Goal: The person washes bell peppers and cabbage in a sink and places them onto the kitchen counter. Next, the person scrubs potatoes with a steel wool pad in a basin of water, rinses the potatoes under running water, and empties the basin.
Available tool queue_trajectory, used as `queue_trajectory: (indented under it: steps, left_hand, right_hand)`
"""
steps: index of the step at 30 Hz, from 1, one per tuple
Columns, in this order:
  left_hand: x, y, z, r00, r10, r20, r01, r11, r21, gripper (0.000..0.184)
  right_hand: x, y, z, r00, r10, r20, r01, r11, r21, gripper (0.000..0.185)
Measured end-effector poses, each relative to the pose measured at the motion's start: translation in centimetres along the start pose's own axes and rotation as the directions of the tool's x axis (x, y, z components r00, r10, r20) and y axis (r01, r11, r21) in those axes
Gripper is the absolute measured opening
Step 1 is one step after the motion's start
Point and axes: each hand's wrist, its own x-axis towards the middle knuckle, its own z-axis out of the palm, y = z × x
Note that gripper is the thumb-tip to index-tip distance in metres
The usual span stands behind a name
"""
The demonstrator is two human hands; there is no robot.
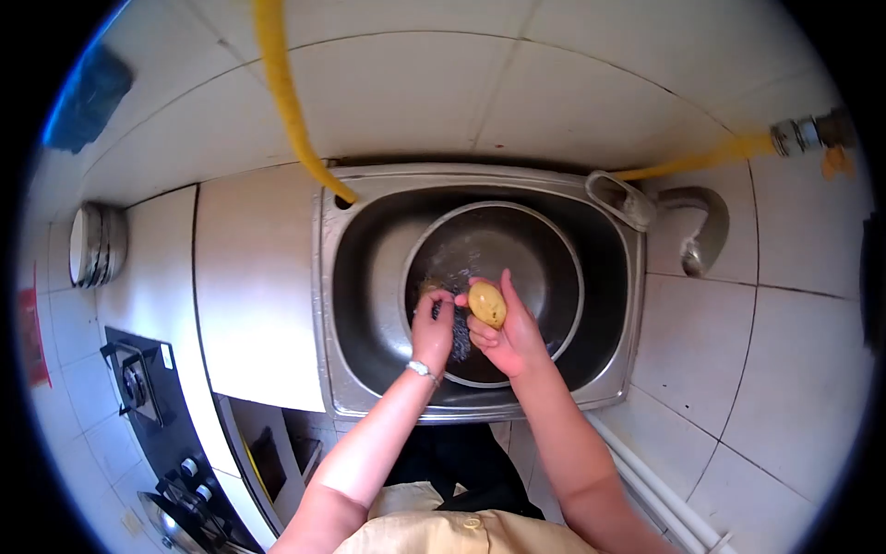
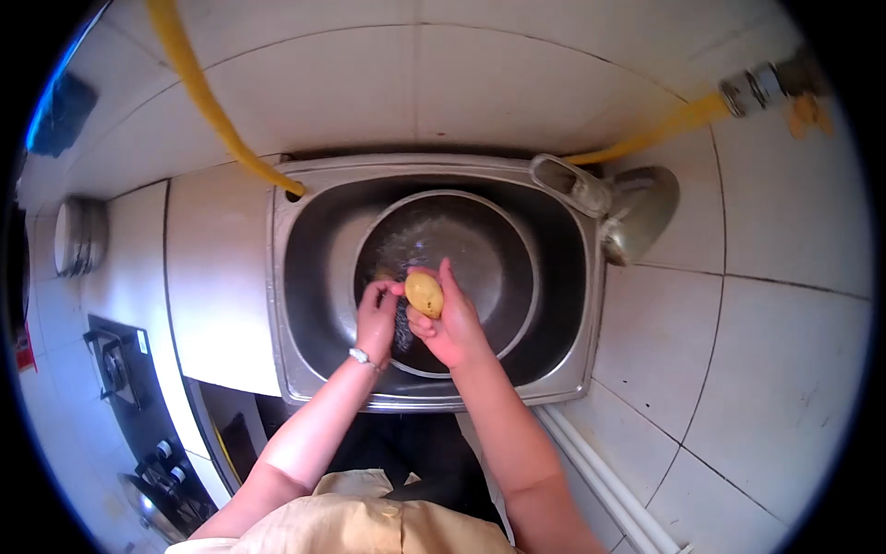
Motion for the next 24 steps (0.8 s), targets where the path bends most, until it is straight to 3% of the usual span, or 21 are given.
queue_trajectory:
  steps: [2, 3, 6, 7, 8, 10, 11, 12, 14, 15, 16, 17, 18, 20, 21, 23, 24]
  left_hand:
    - [-0.5, -1.7, -0.4, 0.979, -0.195, 0.06, 0.203, 0.961, -0.188, 0.014]
    - [-1.2, -0.3, -0.6, 0.973, -0.215, 0.085, 0.231, 0.921, -0.313, 0.018]
    - [-2.0, -0.6, -0.5, 0.997, -0.081, 0.017, 0.078, 0.859, -0.507, 0.018]
    - [-1.8, -1.8, -0.6, 0.997, -0.08, -0.016, 0.06, 0.858, -0.51, 0.018]
    - [-1.3, -4.0, -0.7, 0.997, -0.027, 0.073, 0.056, 0.898, -0.436, 0.018]
    - [-0.8, -3.9, -1.4, 0.989, 0.014, 0.146, 0.041, 0.931, -0.362, 0.019]
    - [-0.9, -3.4, -1.4, 0.991, 0.089, 0.096, -0.07, 0.98, -0.184, 0.018]
    - [-1.1, -2.2, -1.6, 0.984, 0.168, 0.064, -0.169, 0.986, 0.006, 0.019]
    - [-1.3, -1.5, -1.9, 0.986, 0.154, 0.065, -0.149, 0.986, -0.079, 0.018]
    - [-1.4, -1.6, -1.8, 0.987, 0.146, 0.061, -0.145, 0.989, -0.016, 0.017]
    - [-1.7, -1.9, -1.6, 0.989, 0.138, 0.059, -0.141, 0.989, 0.048, 0.016]
    - [-2.0, -2.5, -2.1, 0.979, 0.149, 0.141, -0.138, 0.987, -0.082, 0.016]
    - [-2.2, -3.3, -2.5, 0.962, 0.159, 0.221, -0.113, 0.971, -0.209, 0.017]
    - [-1.5, -4.7, -0.6, 0.956, 0.292, 0.024, -0.29, 0.956, -0.047, 0.017]
    - [-1.6, -4.5, -1.2, 0.956, 0.291, 0.046, -0.288, 0.955, -0.066, 0.017]
    - [-1.8, -3.0, -3.3, 0.951, 0.129, 0.282, -0.106, 0.99, -0.097, 0.017]
    - [-2.1, -1.3, -3.1, 0.979, -0.083, 0.188, 0.107, 0.987, -0.118, 0.016]
  right_hand:
    - [1.6, 1.1, 2.4, 0.997, 0.07, 0.045, -0.069, 0.997, -0.027, 0.034]
    - [2.5, 1.9, 3.8, 0.989, 0.124, 0.083, -0.121, 0.992, -0.048, 0.032]
    - [5.0, 5.2, 8.2, 0.969, 0.202, 0.142, -0.176, 0.968, -0.176, 0.035]
    - [6.0, 6.3, 9.0, 0.948, 0.246, 0.199, -0.192, 0.947, -0.257, 0.041]
    - [6.5, 7.2, 10.8, 0.958, 0.238, 0.162, -0.142, 0.881, -0.451, 0.043]
    - [8.6, 11.1, 12.5, 0.978, 0.076, 0.193, 0.115, 0.578, -0.808, 0.045]
    - [9.3, 12.4, 13.3, 0.966, 0.032, 0.255, 0.229, 0.339, -0.913, 0.045]
    - [9.5, 13.5, 14.2, 0.93, -0.031, 0.367, 0.368, 0.085, -0.926, 0.044]
    - [11.1, 15.8, 14.1, 0.763, -0.05, 0.644, 0.627, -0.186, -0.757, 0.045]
    - [12.0, 16.5, 13.9, 0.763, -0.042, 0.645, 0.628, -0.189, -0.755, 0.045]
    - [12.7, 16.9, 13.8, 0.723, 0.009, 0.691, 0.651, -0.343, -0.677, 0.043]
    - [13.3, 17.0, 13.4, 0.688, 0.064, 0.723, 0.652, -0.492, -0.577, 0.042]
    - [13.3, 16.5, 13.5, 0.698, 0.054, 0.714, 0.632, -0.515, -0.58, 0.042]
    - [12.6, 14.6, 14.0, 0.569, -0.112, 0.815, 0.635, -0.57, -0.522, 0.039]
    - [12.0, 13.3, 13.8, 0.604, -0.182, 0.776, 0.579, -0.569, -0.584, 0.038]
    - [11.6, 9.8, 10.5, 0.645, -0.411, 0.644, 0.531, -0.365, -0.765, 0.036]
    - [10.5, 7.4, 8.9, 0.64, -0.54, 0.547, 0.42, -0.35, -0.837, 0.032]
